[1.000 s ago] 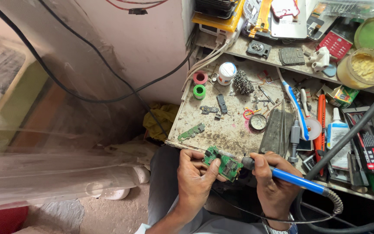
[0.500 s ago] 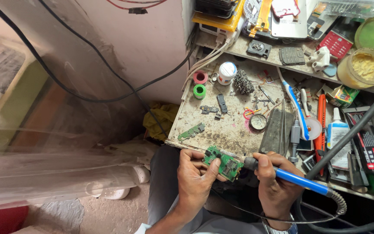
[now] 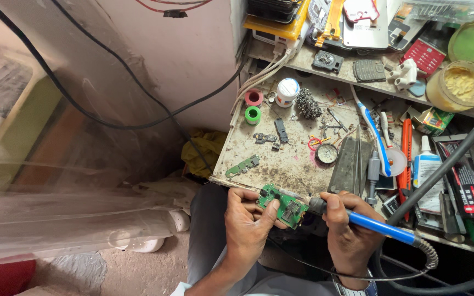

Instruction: The person sits on the floor and uses a soldering iron to work on a green circuit board. They hold the board with one hand and apply the soldering iron with the other, occasionally using tweezers to adjust components.

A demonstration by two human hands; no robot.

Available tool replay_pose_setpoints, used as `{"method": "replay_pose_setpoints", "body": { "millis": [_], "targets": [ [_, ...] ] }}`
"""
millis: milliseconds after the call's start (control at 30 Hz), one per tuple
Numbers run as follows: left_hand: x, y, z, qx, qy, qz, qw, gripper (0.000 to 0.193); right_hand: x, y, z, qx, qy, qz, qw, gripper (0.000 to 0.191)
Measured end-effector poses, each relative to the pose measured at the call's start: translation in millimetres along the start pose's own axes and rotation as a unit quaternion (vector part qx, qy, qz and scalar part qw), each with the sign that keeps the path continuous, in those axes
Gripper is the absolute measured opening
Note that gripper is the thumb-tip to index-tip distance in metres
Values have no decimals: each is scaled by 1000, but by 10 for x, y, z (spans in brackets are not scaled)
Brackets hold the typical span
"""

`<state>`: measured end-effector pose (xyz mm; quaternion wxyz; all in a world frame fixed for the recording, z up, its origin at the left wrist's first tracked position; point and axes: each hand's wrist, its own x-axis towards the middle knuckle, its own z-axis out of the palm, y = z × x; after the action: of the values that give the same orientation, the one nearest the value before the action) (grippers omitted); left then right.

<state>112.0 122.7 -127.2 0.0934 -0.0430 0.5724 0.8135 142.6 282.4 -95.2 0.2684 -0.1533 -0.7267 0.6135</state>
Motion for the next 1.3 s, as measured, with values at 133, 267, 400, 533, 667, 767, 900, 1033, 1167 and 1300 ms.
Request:
{"method": "replay_pose_setpoints", "body": {
  "millis": [133,267,400,533,667,767,900,1033,1167,1300],
  "targets": [
    [0,11,-5,-13,-12,-7,1000,34,1,16,-2,0,8,6,1000,31],
    [4,8,-8,-12,-10,-4,1000,34,-3,27,-4,-8,8,4,1000,30],
    [-1,1,-10,-15,-11,-5,1000,34,-4,14,-4,-10,6,6,1000,30],
    [-51,6,-13,-25,-10,-3,1000,35,-39,-34,-33,-28,7,5,1000,29],
    [-59,8,-13,-17,-8,9,1000,36,-36,-50,-34,-28,3,3,1000,30],
    [-59,18,-20,-5,-5,14,1000,36,-35,-60,-29,-33,4,2,999,31],
    [-56,34,-17,-5,-10,11,1000,36,-37,-66,-24,-31,10,9,999,32],
    [-56,55,-11,3,-9,7,1000,36,-38,-63,-19,-19,10,12,1000,32],
    [-55,71,-10,-11,-13,-2,1000,35,-35,-57,-18,-14,7,10,1000,32],
    [-59,74,-13,-14,-14,-4,1000,34,-34,-49,-14,-20,10,12,1000,32]
  ]
}}
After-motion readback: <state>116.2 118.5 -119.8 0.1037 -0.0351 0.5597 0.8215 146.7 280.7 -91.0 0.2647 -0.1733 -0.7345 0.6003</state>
